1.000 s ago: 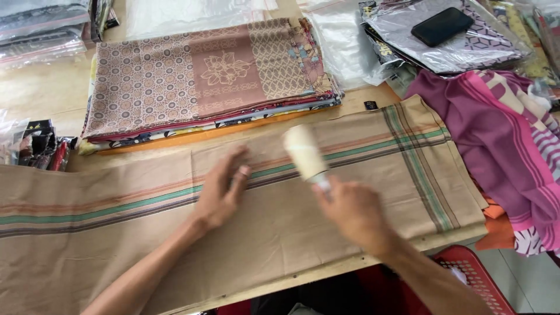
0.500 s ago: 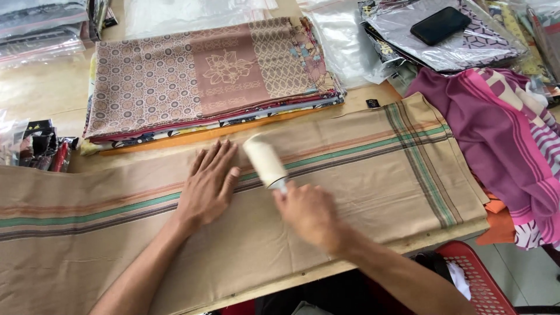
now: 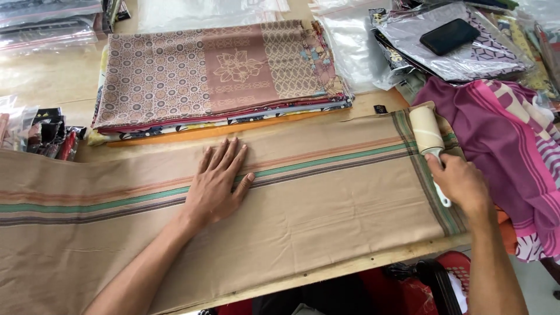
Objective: The person selects a piece of fabric from a stack, unfolds it on a wooden table, and uses a lint roller to remove debris from the entire surface.
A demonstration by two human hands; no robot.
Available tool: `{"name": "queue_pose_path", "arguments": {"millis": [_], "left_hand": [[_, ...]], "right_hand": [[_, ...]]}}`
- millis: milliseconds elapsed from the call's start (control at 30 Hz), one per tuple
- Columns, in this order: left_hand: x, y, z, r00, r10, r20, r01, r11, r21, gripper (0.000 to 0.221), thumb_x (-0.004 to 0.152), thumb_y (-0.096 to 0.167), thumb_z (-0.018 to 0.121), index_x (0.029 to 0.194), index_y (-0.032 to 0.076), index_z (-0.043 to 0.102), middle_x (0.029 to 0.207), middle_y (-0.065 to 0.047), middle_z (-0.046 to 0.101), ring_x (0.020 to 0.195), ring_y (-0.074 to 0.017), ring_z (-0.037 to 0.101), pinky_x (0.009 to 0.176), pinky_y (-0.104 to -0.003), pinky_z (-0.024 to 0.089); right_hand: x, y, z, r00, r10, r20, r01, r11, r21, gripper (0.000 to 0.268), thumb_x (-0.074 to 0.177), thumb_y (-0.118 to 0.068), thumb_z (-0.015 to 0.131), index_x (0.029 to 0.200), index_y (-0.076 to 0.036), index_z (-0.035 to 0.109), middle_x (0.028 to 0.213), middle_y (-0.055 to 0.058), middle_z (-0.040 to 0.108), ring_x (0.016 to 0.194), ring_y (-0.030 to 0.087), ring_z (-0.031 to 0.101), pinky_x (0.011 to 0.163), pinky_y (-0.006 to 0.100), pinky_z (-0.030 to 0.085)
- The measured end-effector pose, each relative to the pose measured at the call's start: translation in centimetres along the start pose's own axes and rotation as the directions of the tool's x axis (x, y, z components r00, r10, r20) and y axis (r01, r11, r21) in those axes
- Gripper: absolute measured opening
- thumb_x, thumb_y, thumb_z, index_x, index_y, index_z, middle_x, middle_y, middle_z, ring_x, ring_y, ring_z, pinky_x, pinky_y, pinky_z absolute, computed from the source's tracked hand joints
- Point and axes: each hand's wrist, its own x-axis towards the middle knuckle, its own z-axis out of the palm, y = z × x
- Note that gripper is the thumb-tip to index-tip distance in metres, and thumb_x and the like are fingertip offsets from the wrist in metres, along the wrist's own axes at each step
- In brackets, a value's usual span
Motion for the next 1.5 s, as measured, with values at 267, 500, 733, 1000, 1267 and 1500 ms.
{"name": "queue_pose_path", "arguments": {"millis": [267,500,733,1000,1267,1500], "left_hand": [[0.1,0.8,-0.8,0.999,-0.017,0.033,0.017,1.0,-0.02,0.072,0.107,0.054,0.03,0.164,0.011,0.024,0.171,-0.014,0.017,0.159,-0.0301,0.007,0.127,-0.048,-0.002],[0.1,1.4,-2.2,0.984,-0.163,0.073,0.17,0.981,-0.097,0.079,0.105,0.059,0.036,0.164,0.008,0.028,0.168,-0.014,0.033,0.158,-0.0285,0.023,0.129,-0.048,0.011],[-0.2,1.8,-1.5,0.995,-0.041,0.089,0.041,0.999,0.006,0.074,0.104,0.058,0.042,0.162,0.013,0.036,0.169,-0.008,0.033,0.158,-0.028,0.023,0.128,-0.048,0.012],[-0.2,1.9,-1.6,0.995,-0.043,0.095,0.042,0.999,0.013,0.071,0.102,0.054,0.047,0.162,0.017,0.037,0.169,-0.007,0.033,0.157,-0.0276,0.024,0.127,-0.049,0.014],[-0.3,1.2,-0.8,0.996,0.076,0.039,-0.075,0.997,-0.007,0.071,0.107,0.051,0.035,0.164,0.009,0.024,0.171,-0.013,0.021,0.159,-0.0285,0.011,0.128,-0.046,0.002],[-0.3,1.5,-0.8,0.998,0.057,0.023,-0.057,0.998,-0.025,0.07,0.107,0.049,0.037,0.163,0.008,0.028,0.171,-0.013,0.023,0.16,-0.0292,0.012,0.128,-0.047,0.003]], "right_hand": [[-4.6,-7.4,0.6,0.997,-0.057,-0.059,0.056,0.998,-0.01,0.059,0.113,-0.056,0.036,0.102,-0.008,0.069,0.072,0.009,0.069,0.059,0.022,0.068,0.054,0.035,0.052],[-14.7,-20.1,2.2,0.864,-0.491,0.114,0.496,0.868,-0.021,0.047,0.102,-0.047,0.044,0.104,-0.007,0.069,0.087,0.023,0.077,0.088,0.043,0.076,0.079,0.057,0.06],[-13.3,-19.5,3.1,0.85,-0.504,0.153,0.52,0.85,-0.084,0.041,0.1,-0.048,0.047,0.101,-0.012,0.068,0.086,0.018,0.078,0.086,0.04,0.078,0.076,0.058,0.06],[-3.9,-9.1,1.0,0.969,-0.238,0.059,0.239,0.971,-0.009,0.05,0.105,-0.049,0.044,0.107,-0.008,0.073,0.089,0.026,0.079,0.095,0.046,0.076,0.085,0.057,0.058],[2.4,0.0,0.1,0.999,-0.008,-0.038,0.006,0.998,-0.065,0.065,0.109,-0.057,0.035,0.113,-0.003,0.071,0.112,0.03,0.075,0.106,0.055,0.067,0.087,0.061,0.047],[-2.4,-5.2,1.4,0.969,-0.175,-0.174,0.171,0.985,-0.039,0.056,0.108,-0.059,0.045,0.091,-0.011,0.067,0.077,0.017,0.075,0.074,0.037,0.074,0.068,0.05,0.055]]}}
